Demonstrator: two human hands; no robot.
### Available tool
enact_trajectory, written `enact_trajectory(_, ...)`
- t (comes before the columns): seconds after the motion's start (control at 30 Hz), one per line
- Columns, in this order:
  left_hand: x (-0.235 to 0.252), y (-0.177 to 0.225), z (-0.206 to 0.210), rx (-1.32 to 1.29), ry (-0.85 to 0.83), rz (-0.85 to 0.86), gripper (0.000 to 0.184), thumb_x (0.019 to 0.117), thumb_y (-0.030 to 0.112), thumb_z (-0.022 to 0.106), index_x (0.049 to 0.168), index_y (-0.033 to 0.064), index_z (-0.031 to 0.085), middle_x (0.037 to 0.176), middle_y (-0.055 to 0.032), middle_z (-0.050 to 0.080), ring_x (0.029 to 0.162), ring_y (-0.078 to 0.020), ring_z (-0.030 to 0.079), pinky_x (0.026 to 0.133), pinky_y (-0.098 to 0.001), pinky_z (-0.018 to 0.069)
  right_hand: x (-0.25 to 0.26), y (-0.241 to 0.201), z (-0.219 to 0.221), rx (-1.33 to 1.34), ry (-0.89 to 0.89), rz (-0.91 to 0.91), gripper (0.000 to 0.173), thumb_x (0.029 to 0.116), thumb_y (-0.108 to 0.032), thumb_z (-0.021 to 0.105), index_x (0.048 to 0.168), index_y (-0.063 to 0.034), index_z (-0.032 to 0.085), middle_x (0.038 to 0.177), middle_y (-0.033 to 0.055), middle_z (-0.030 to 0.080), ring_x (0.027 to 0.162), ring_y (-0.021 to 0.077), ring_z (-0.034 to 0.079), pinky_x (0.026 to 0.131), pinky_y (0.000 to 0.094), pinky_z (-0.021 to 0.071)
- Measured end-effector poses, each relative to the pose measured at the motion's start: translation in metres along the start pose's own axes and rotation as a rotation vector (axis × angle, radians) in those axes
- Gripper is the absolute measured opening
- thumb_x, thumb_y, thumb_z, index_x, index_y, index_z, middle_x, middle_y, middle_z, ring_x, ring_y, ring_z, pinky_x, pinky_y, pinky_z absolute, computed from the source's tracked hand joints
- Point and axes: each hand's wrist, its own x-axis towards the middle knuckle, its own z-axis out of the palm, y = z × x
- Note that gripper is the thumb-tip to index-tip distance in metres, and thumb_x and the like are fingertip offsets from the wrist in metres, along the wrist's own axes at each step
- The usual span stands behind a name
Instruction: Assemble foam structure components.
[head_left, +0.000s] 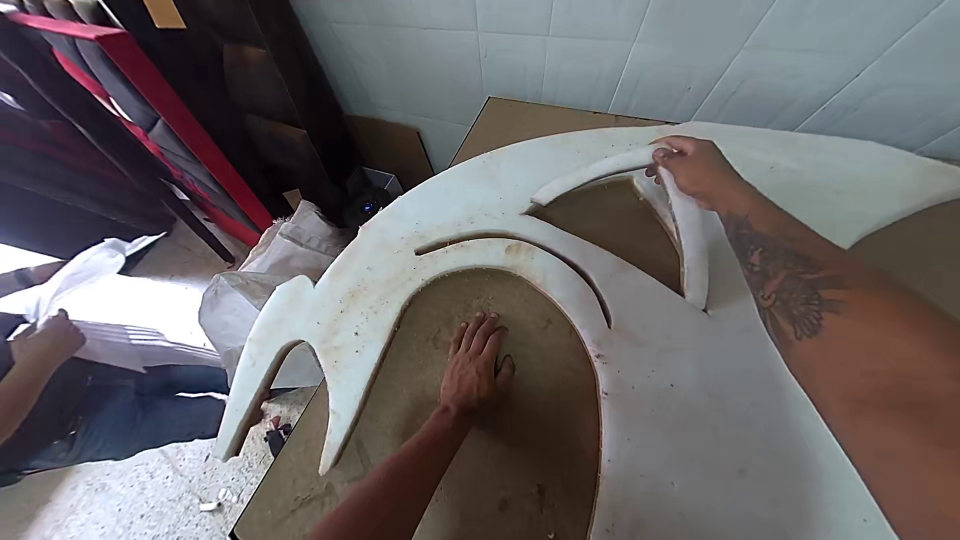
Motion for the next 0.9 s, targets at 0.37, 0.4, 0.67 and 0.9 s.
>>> enact_trajectory(0.37, 0.003, 0.0, 0.003, 0.023, 0.016, 0.012, 0.05, 0.0994, 0.05, 0.048, 0.145, 0.0316, 0.056, 0.165, 0.012, 0.035, 0.157, -0.0117, 0.018, 0.128, -0.0452, 0.0205, 0.008, -0.012, 0.043, -0.513, 0.037, -0.312, 0.045, 0.0903, -0.025, 0.067, 0.135, -0.0215, 0.064, 0.145, 0.0139, 0.055, 0.139, 0.043, 0.045, 0.101, 0.0778, 0.039)
enact_trajectory(0.4, 0.004, 0.0, 0.002, 0.022, 0.015, 0.01, 0.049, 0.0994, 0.05, 0.048, 0.145, 0.0317, 0.056, 0.165, 0.012, 0.034, 0.157, -0.0117, 0.018, 0.128, -0.0451, 0.0205, 0.004, -0.02, 0.059, -0.578, 0.007, -0.379, 0.049, 0.0889, -0.027, 0.066, 0.138, -0.0269, 0.063, 0.147, 0.0074, 0.056, 0.145, 0.0403, 0.04, 0.102, 0.0824, 0.0306)
enact_trajectory(0.67, 0.0, 0.0, 0.003, 0.0, 0.005, 0.019, 0.049, 0.0998, 0.048, 0.047, 0.145, 0.0301, 0.055, 0.165, 0.01, 0.034, 0.157, -0.0134, 0.019, 0.128, -0.0466, 0.021, -0.003, -0.014, 0.077, -0.592, -0.056, -0.421, 0.052, 0.093, -0.012, 0.056, 0.139, -0.0344, 0.06, 0.143, -0.0005, 0.06, 0.143, 0.0337, 0.044, 0.102, 0.0905, 0.0144)
enact_trajectory(0.9, 0.0, 0.0, 0.0, 0.015, -0.044, 0.008, 0.051, 0.1009, 0.05, 0.044, 0.147, 0.0301, 0.053, 0.166, 0.0104, 0.031, 0.157, -0.0132, 0.016, 0.128, -0.0462, 0.0194, 0.004, -0.023, 0.103, -0.566, -0.135, -0.54, 0.044, 0.0923, -0.012, 0.053, 0.127, -0.0331, 0.069, 0.13, -0.0002, 0.068, 0.137, 0.0296, 0.051, 0.111, 0.082, 0.0172)
